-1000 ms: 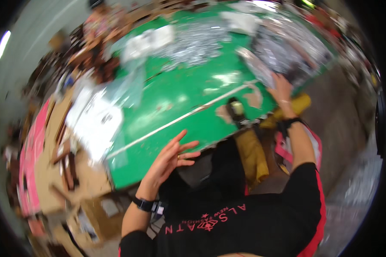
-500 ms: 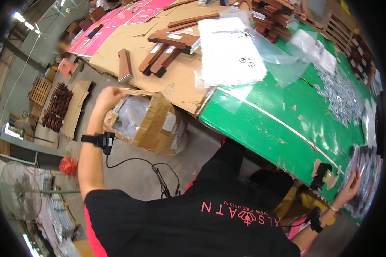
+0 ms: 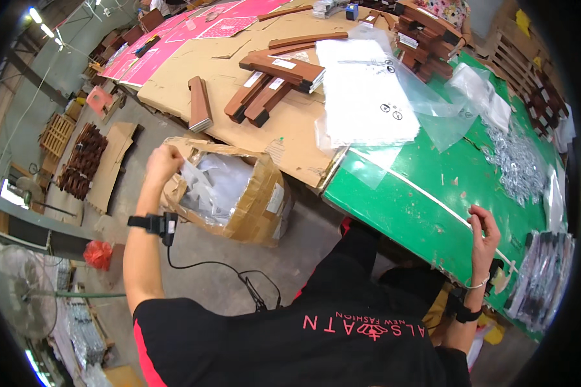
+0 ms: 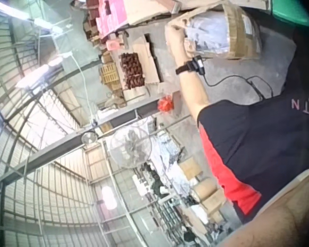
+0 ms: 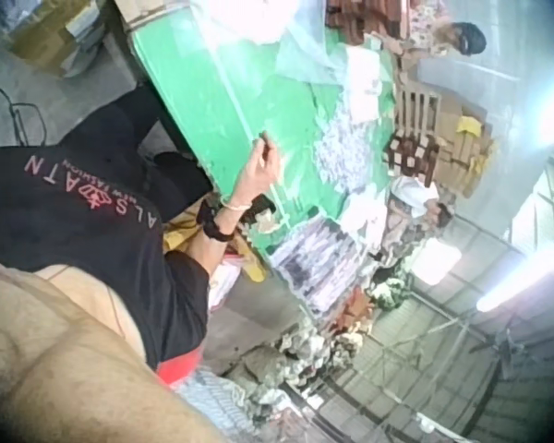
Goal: Packaging wooden furniture legs into individual plastic bags.
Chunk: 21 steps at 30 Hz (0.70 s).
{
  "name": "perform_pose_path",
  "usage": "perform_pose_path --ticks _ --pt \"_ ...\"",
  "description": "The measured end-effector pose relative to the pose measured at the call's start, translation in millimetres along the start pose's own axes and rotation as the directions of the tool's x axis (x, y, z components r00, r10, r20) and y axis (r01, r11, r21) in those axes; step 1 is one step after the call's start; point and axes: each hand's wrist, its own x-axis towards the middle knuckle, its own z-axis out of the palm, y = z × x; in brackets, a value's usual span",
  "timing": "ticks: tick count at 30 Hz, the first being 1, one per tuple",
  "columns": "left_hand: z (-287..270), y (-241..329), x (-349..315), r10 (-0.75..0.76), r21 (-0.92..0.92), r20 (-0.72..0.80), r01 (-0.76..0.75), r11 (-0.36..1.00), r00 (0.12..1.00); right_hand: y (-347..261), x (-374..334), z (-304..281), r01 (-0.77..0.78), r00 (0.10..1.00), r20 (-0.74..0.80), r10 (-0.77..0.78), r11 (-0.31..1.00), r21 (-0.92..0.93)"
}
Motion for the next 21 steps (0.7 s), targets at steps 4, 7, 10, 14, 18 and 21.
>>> perform_pose_path --ticks 4,7,10,14,18,21 --pt "-42.3 16.9 -44.4 0.035 -0.361 -0.182 -0.099 0.927 0.983 -11.5 11.0 38.5 -0.049 0.993 0.11 0.036 0.992 0.119" --pt "-94.7 32.9 -73.7 -0.03 -0.427 -0.471 -0.198 0.882 0.882 -30.7 13.9 59.2 0.129 0.967 0.213 -0.136 0.99 0.048" --pt "-129.6 73.5 -89.3 0.007 -0.487 -0.64 -0.413 0.77 0.769 -35.4 8.6 76.7 0.055 0.946 0.311 -0.091 0.991 0.123" --pt "-88.7 169.0 -100.7 0.27 -0.594 -0.455 -0.515 0.617 0.848 -69.0 -0.8 134.2 -0.084 0.79 0.583 -0.189 0.909 0.409" --pt "-25.0 243.8 -113.6 0.523 -0.658 -0.208 -0.514 0.551 0.827 -119.4 -3.1 200.0 0.015 0.765 0.502 -0.405 0.789 0.614" --pt "5.2 288.5 -114.1 0.678 -0.685 -0.061 -0.525 0.506 0.732 -124.4 2.0 223.0 -0.05 0.853 0.433 -0.291 0.78 0.623"
